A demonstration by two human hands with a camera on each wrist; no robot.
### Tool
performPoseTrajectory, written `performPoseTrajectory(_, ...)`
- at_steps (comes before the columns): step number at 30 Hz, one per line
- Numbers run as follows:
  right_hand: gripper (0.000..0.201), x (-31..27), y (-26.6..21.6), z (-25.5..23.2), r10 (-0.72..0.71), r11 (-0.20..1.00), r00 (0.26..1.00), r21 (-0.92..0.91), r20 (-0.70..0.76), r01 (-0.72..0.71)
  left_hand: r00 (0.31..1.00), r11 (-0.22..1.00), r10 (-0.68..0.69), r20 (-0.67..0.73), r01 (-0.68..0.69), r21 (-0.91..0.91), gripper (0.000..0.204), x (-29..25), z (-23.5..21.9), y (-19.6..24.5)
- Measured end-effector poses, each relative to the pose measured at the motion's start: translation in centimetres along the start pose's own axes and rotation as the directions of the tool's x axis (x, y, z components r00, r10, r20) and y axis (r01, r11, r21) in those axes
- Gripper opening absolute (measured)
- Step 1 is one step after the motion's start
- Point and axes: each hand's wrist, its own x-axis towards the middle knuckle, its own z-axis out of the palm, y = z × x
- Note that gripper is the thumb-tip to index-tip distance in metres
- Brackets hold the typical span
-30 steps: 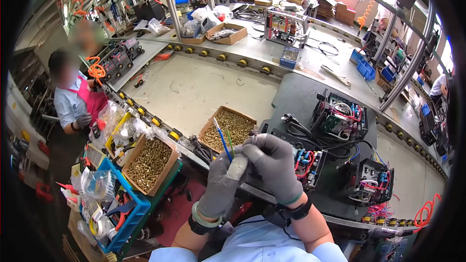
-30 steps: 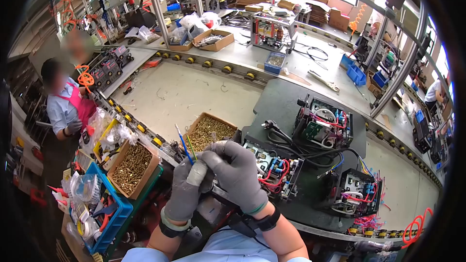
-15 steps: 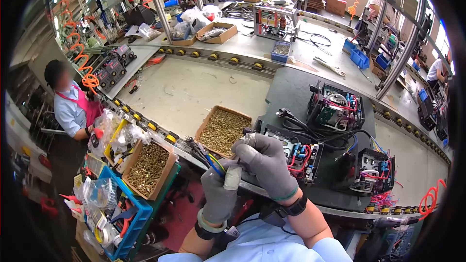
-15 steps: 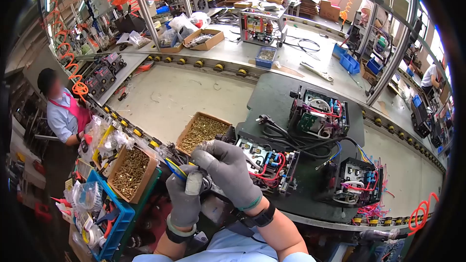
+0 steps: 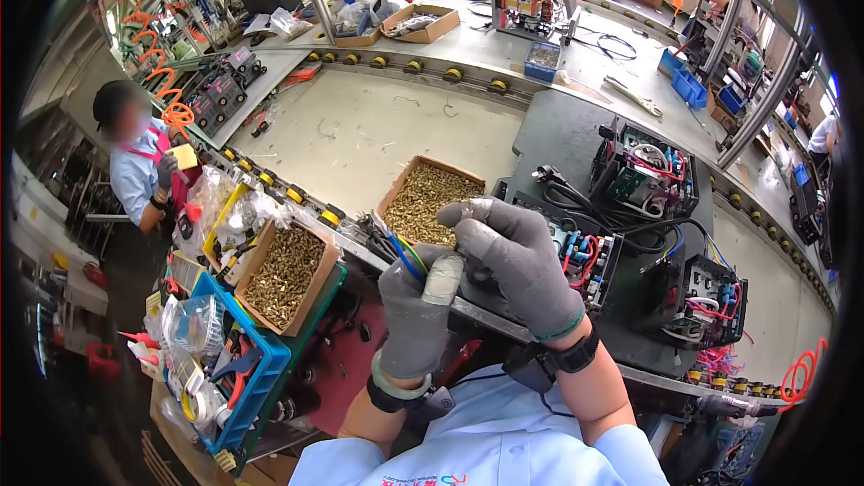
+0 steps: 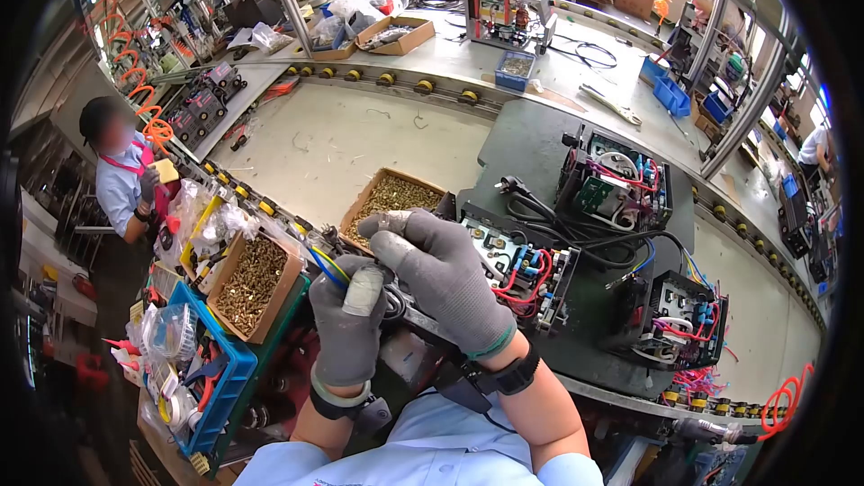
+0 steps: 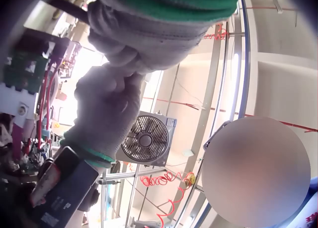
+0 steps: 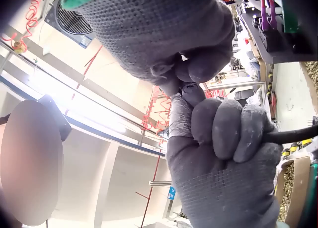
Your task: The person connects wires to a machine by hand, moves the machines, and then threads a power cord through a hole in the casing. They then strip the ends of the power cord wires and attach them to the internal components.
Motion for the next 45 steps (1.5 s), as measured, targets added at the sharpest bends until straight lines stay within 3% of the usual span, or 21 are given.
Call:
performPoseTrajectory(1,0.026,0.1,-0.1,0.0,0.002,1.0,1.0,-0.017,-0.016,-0.002,1.0,1.0,0.003,-0.001,-0.003,0.0,0.011,0.1,0.0,-0.4)
performPoseTrajectory(3,0.024,-0.1,0.1,0.1,0.008,0.999,0.999,-0.032,-0.038,-0.009,0.986,0.974,0.167,-0.028,-0.16,0.159,0.012,0.1,-0.1,-1.3)
performPoseTrajectory(5,0.019,-0.1,0.5,0.2,0.019,0.999,0.993,0.04,-0.114,-0.015,0.984,0.971,0.177,-0.014,-0.173,0.165,0.012,-0.2,-0.2,-2.0)
performPoseTrajectory(9,0.012,0.0,1.0,0.3,-0.026,1.0,0.98,-0.007,-0.196,0.025,0.981,0.965,0.192,0.029,-0.194,0.178,0.012,-0.6,-0.2,-2.9)
performPoseTrajectory(17,0.013,-0.2,1.5,0.0,-0.006,0.998,0.979,0.063,-0.202,0.019,0.971,0.945,0.233,0.049,-0.238,0.222,0.01,-1.0,0.0,-3.9)
performPoseTrajectory(20,0.017,-0.3,0.7,-0.6,-0.024,0.999,0.995,0.02,-0.097,0.026,0.981,0.971,0.192,0.036,-0.195,0.14,0.01,-1.1,-0.1,-3.7)
performPoseTrajectory(23,0.024,0.0,0.7,-1.4,-0.079,0.992,0.997,-0.096,0.006,0.079,0.969,0.975,-0.188,0.16,0.204,-0.09,0.013,-0.7,0.1,-1.4)
performPoseTrajectory(24,0.026,0.0,0.7,-1.3,-0.068,0.997,0.997,-0.029,0.039,0.069,0.962,0.973,-0.183,0.201,0.206,-0.105,0.014,-0.4,0.0,-1.0)
performPoseTrajectory(26,0.027,0.2,0.7,-1.2,-0.079,0.993,0.996,-0.079,0.045,0.082,0.955,0.973,-0.167,0.246,0.199,-0.115,0.015,0.4,0.0,-0.5)
performPoseTrajectory(29,0.028,0.4,1.8,-0.9,-0.192,0.95,0.981,-0.258,-0.038,0.176,0.972,0.98,-0.188,0.141,0.195,-0.032,0.016,0.1,-0.1,-0.7)
performPoseTrajectory(31,0.028,0.4,2.0,-0.8,-0.297,0.893,0.955,-0.347,0.023,0.286,0.996,0.996,-0.064,0.065,0.067,-0.055,0.018,0.2,0.0,-1.1)
performPoseTrajectory(33,0.027,0.2,2.8,-0.7,-0.224,0.942,0.974,-0.248,0.042,0.228,0.997,0.997,-0.076,0.017,0.077,-0.019,0.021,0.0,0.4,-1.3)
performPoseTrajectory(34,0.025,0.1,2.4,-0.7,-0.16,0.97,0.987,-0.183,0.016,0.16,1.0,0.999,-0.007,0.012,0.006,0.036,0.021,0.1,0.8,-1.2)
performPoseTrajectory(39,0.024,-0.5,2.5,0.4,-0.18,0.977,0.975,-0.137,-0.131,0.162,0.974,0.927,0.225,0.014,-0.218,0.304,0.023,-0.2,0.6,-2.7)
performPoseTrajectory(43,0.023,-0.4,3.2,0.9,-0.159,0.982,0.96,-0.133,-0.232,0.131,0.969,0.93,0.243,0.035,-0.243,0.277,0.025,-0.5,0.9,-3.4)
performPoseTrajectory(45,0.02,-0.4,3.4,1.2,-0.076,0.996,0.956,0.031,-0.284,0.088,0.973,0.937,0.225,0.045,-0.229,0.263,0.025,-0.6,1.0,-3.6)
